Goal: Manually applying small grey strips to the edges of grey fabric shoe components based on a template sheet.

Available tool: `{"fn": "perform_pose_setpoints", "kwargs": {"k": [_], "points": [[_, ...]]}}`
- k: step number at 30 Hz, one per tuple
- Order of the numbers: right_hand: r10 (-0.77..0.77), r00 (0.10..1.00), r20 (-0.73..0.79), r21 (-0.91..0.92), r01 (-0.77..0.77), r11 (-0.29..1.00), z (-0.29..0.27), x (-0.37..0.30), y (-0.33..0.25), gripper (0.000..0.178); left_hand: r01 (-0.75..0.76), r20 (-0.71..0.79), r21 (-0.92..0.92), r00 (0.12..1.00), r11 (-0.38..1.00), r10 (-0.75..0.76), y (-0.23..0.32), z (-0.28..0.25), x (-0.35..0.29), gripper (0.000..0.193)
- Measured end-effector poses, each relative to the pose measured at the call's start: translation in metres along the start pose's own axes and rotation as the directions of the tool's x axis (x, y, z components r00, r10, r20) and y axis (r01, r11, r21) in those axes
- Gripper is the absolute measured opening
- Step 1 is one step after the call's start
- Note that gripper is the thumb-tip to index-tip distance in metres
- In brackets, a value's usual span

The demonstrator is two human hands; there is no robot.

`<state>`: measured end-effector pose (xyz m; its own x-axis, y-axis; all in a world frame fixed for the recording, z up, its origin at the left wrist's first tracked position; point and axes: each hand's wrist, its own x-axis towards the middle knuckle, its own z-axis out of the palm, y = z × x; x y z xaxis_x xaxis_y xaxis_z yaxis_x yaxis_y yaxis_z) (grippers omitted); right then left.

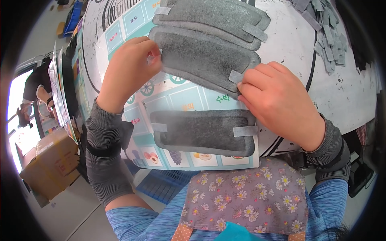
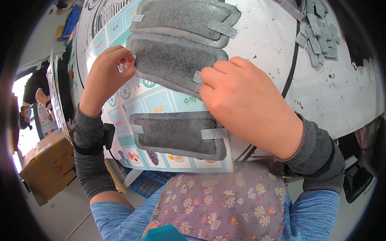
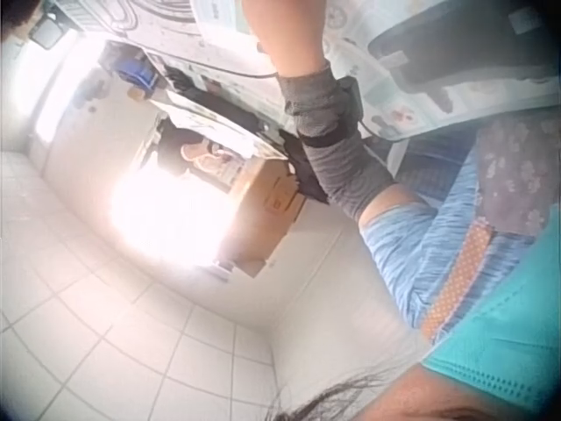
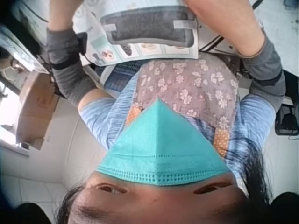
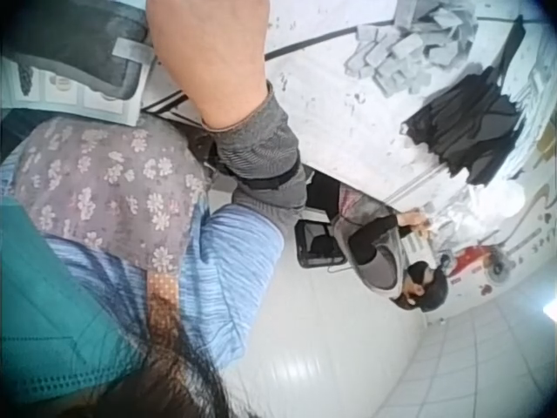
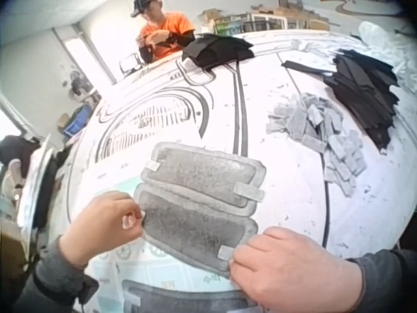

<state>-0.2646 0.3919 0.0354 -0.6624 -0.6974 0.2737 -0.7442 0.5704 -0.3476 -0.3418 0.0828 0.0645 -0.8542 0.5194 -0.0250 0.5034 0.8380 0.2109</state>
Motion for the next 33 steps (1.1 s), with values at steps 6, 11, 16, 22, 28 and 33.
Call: {"fn": "perform_pose_setpoints", "kwargs": {"k": [6, 11, 16, 22, 28, 33], "points": [[-0.001, 1.0, 0.001, -0.016, 0.001, 1.0, 0.0, -0.001, -0.003, 0.002, 0.138, 0.023, -0.115, 0.99, 0.984, -0.136, -0.006, -0.003, -0.001, 0.011], [0.003, 1.0, 0.015, -0.027, -0.003, 1.0, 0.001, -0.001, -0.004, 0.003, 0.285, 0.108, -0.335, 0.958, 0.898, -0.264, -0.016, -0.004, -0.002, 0.014], [0.013, 0.999, 0.046, -0.002, -0.013, 1.0, -0.003, -0.001, -0.003, 0.008, 0.345, 0.131, -0.475, 0.937, 0.809, -0.323, -0.025, 0.001, -0.005, 0.012], [0.021, 0.996, 0.081, 0.034, -0.024, 0.999, -0.003, 0.0, -0.003, 0.018, 0.382, 0.189, -0.537, 0.923, 0.752, -0.334, -0.04, 0.007, -0.007, 0.008], [0.015, 0.997, 0.08, 0.024, -0.017, 1.0, -0.002, -0.002, -0.003, 0.018, 0.278, 0.07, -0.371, 0.96, 0.886, -0.272, -0.016, -0.002, -0.009, 0.013], [0.021, 0.996, 0.084, 0.028, -0.023, 0.999, -0.003, -0.002, -0.003, 0.018, 0.095, 0.035, -0.229, 0.995, 0.969, -0.089, -0.012, 0.003, -0.006, 0.017]]}}
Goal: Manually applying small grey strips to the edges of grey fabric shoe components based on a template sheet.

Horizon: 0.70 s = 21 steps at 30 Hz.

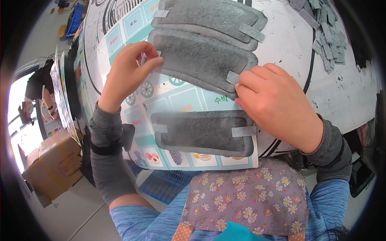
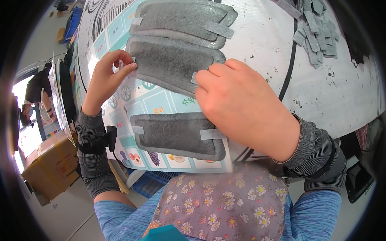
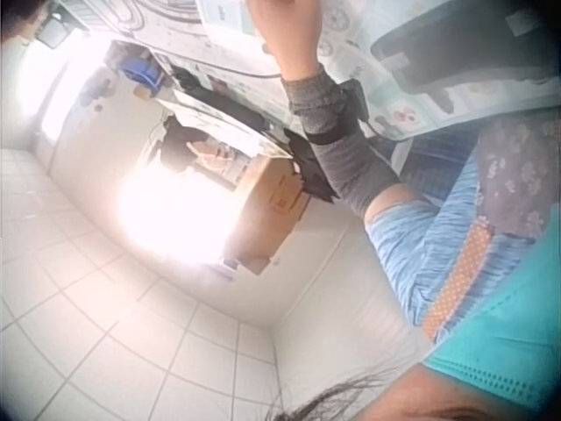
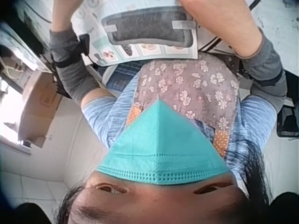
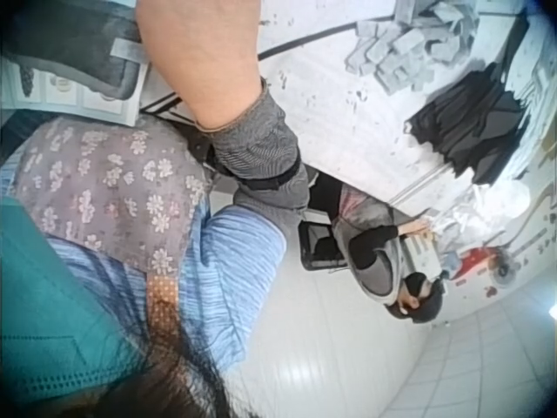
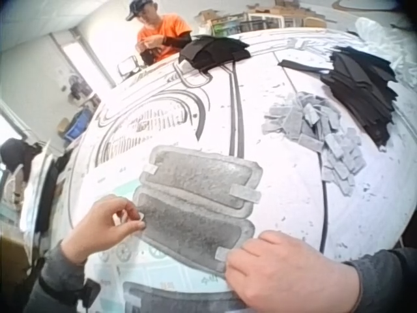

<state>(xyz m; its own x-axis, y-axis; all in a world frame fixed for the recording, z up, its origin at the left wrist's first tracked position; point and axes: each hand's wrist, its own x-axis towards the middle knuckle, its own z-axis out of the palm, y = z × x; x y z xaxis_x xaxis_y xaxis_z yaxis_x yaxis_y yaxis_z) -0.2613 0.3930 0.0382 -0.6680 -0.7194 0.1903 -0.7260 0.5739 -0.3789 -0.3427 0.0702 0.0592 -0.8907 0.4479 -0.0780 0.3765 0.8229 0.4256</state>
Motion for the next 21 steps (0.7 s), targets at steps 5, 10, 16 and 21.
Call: {"fn": "perform_pose_setpoints", "kwargs": {"k": [5, 10, 16, 21], "points": [[-0.003, 1.0, 0.0, -0.004, 0.003, 1.0, 0.0, 0.001, -0.001, 0.018, 0.133, 0.066, -0.067, 0.99, 0.989, -0.128, -0.006, -0.004, 0.0, 0.016], [0.002, 1.0, 0.004, -0.005, -0.002, 1.0, 0.0, 0.0, -0.001, 0.018, 0.008, -0.016, 0.139, 1.0, 0.99, -0.005, 0.003, 0.001, -0.001, 0.014], [0.009, 1.0, 0.006, -0.023, -0.009, 1.0, 0.002, 0.002, -0.006, 0.018, 0.251, -0.128, -0.195, 0.952, 0.948, -0.279, -0.008, -0.007, -0.002, 0.012], [-0.002, 1.0, 0.018, -0.015, 0.002, 1.0, 0.001, 0.003, -0.005, 0.018, 0.248, -0.143, -0.245, 0.947, 0.937, -0.288, -0.021, -0.007, -0.003, 0.013]]}}
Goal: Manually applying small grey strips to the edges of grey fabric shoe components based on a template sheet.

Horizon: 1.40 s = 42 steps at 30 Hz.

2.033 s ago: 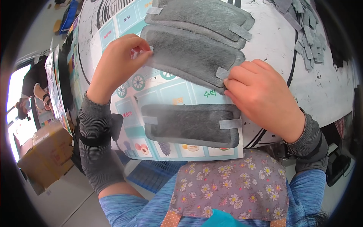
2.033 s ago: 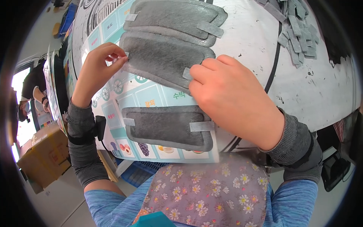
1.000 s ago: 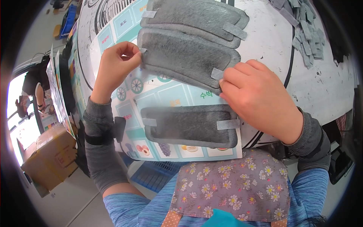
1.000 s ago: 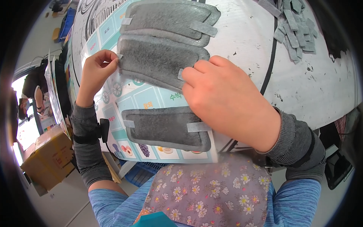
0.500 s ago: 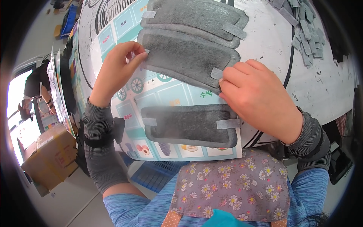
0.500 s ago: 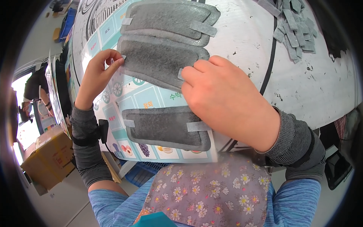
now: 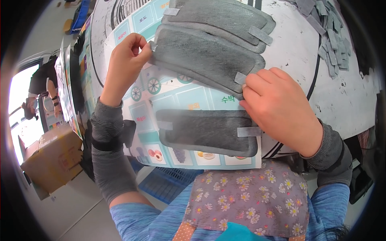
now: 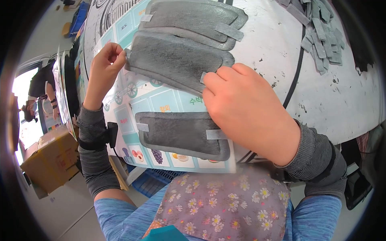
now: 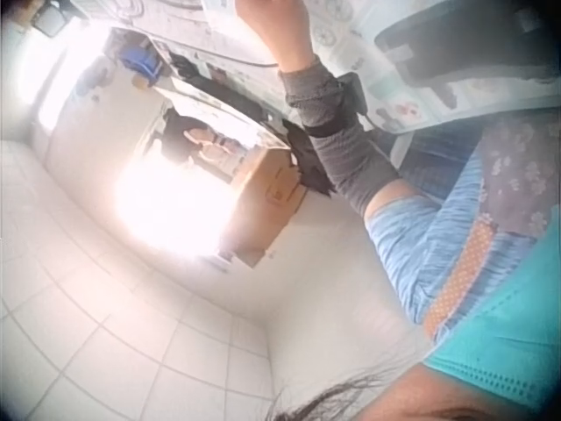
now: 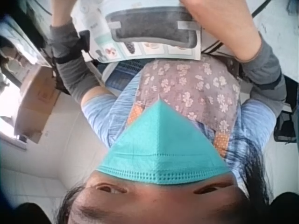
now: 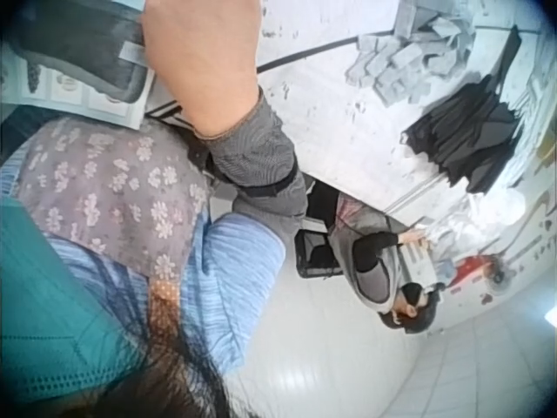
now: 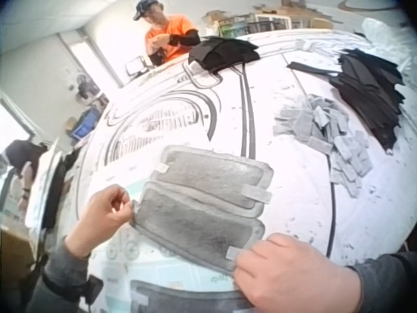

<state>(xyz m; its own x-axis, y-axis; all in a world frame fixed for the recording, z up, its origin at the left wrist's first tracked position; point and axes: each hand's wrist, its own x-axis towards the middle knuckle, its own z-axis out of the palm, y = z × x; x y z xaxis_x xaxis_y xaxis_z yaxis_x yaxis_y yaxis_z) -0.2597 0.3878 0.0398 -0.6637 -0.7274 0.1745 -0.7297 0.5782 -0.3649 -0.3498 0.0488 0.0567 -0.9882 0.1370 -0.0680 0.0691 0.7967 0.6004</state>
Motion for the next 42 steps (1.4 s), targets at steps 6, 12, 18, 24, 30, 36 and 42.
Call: {"fn": "perform_pose_setpoints", "kwargs": {"k": [6, 12, 18, 24, 30, 36, 42], "points": [[-0.016, 0.995, -0.099, -0.058, 0.011, 0.998, 0.003, 0.001, 0.001, 0.002, -0.016, -0.152, 0.242, 0.987, 0.97, 0.054, -0.012, -0.016, 0.008, 0.02], [-0.024, 0.995, -0.102, -0.045, 0.019, 0.999, -0.001, 0.003, 0.0, 0.003, -0.033, -0.357, 0.476, 0.906, 0.879, 0.227, -0.057, -0.056, 0.012, 0.021], [-0.016, 0.996, -0.085, 0.003, 0.016, 1.0, -0.006, 0.006, -0.001, 0.012, -0.082, -0.369, 0.417, 0.895, 0.905, 0.251, -0.038, -0.059, -0.026, 0.011], [0.01, 0.999, -0.051, -0.042, -0.012, 0.999, -0.012, 0.005, -0.004, 0.018, -0.508, -0.044, 0.675, 0.697, 0.536, 0.716, -0.005, -0.006, -0.02, 0.025], [0.035, 0.998, -0.06, 0.042, -0.033, 0.999, -0.013, 0.003, -0.004, 0.018, -0.522, 0.046, 0.702, 0.712, 0.484, 0.701, 0.006, 0.013, -0.028, 0.028], [0.012, 0.998, -0.067, 0.089, -0.006, 0.996, -0.011, 0.0, 0.002, 0.007, -0.463, 0.002, 0.682, 0.775, 0.566, 0.632, 0.017, 0.019, -0.032, 0.026], [0.028, 0.998, 0.053, 0.103, -0.034, 0.994, -0.017, -0.001, 0.0, 0.021, -0.465, -0.011, 0.67, 0.773, 0.579, 0.634, 0.021, 0.024, -0.032, 0.025]]}}
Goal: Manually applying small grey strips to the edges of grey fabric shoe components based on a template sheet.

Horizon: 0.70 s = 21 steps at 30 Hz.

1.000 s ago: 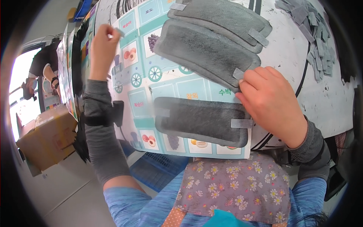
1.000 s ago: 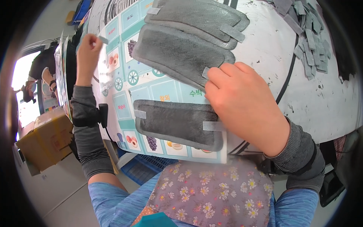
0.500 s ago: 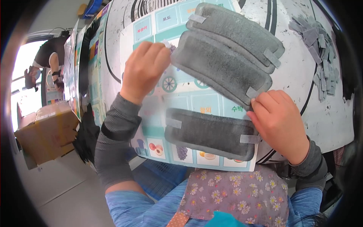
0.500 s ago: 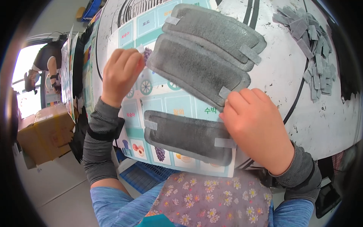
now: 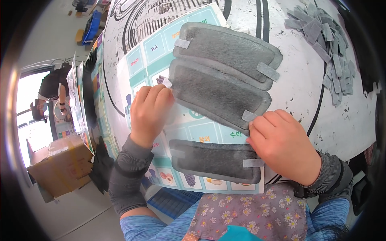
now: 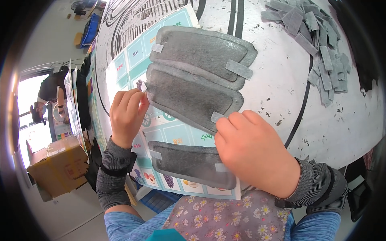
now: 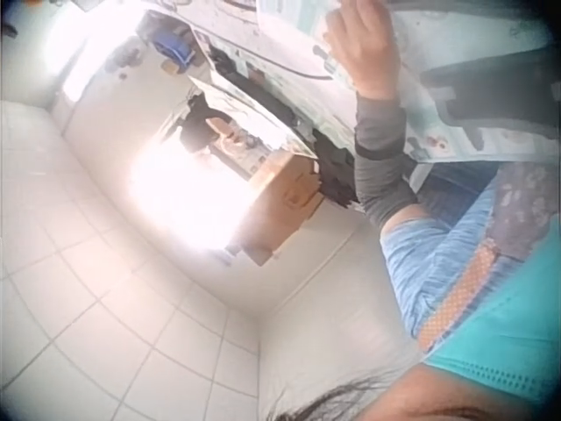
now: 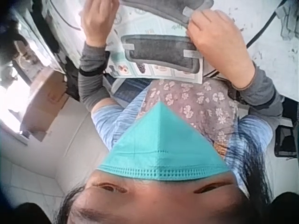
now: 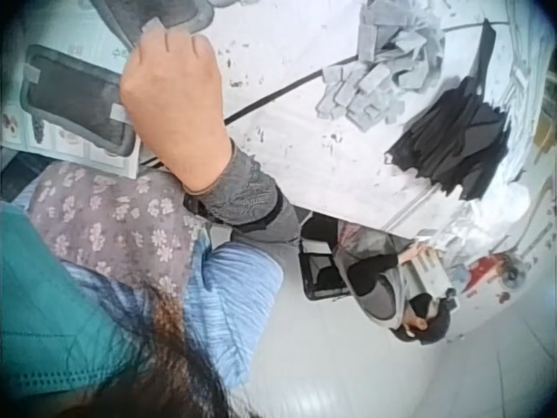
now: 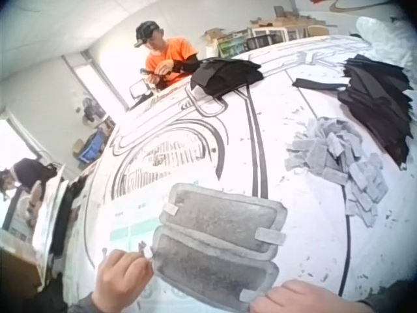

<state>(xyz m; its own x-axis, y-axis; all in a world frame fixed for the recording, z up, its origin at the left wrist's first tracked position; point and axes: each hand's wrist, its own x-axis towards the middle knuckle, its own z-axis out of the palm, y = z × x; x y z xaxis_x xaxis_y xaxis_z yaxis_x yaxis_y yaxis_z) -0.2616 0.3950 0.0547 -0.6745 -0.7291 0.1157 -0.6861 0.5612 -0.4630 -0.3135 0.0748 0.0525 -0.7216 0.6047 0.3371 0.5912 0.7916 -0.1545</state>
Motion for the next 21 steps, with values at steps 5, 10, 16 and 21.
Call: {"fn": "perform_pose_setpoints", "kwargs": {"k": [5, 10, 16, 21], "points": [[0.006, 0.999, 0.034, 0.012, -0.006, 1.0, -0.001, 0.001, 0.002, 0.02, -0.002, 0.019, 0.014, 1.0, 1.0, 0.002, 0.0, 0.001, 0.001, 0.024], [-0.02, 0.994, -0.106, -0.025, 0.017, 1.0, 0.006, 0.001, 0.001, 0.007, -0.002, 0.002, -0.008, 1.0, 1.0, 0.002, 0.001, 0.003, 0.001, 0.024], [0.017, 0.999, 0.046, -0.007, -0.017, 1.0, -0.002, 0.0, 0.001, 0.022, 0.01, 0.035, -0.025, 0.999, 1.0, -0.009, 0.001, 0.003, 0.004, 0.024], [-0.007, 0.995, -0.098, -0.01, 0.006, 1.0, 0.007, 0.001, 0.001, 0.008, 0.023, 0.011, -0.007, 1.0, 1.0, -0.023, 0.0, 0.005, 0.003, 0.022]]}}
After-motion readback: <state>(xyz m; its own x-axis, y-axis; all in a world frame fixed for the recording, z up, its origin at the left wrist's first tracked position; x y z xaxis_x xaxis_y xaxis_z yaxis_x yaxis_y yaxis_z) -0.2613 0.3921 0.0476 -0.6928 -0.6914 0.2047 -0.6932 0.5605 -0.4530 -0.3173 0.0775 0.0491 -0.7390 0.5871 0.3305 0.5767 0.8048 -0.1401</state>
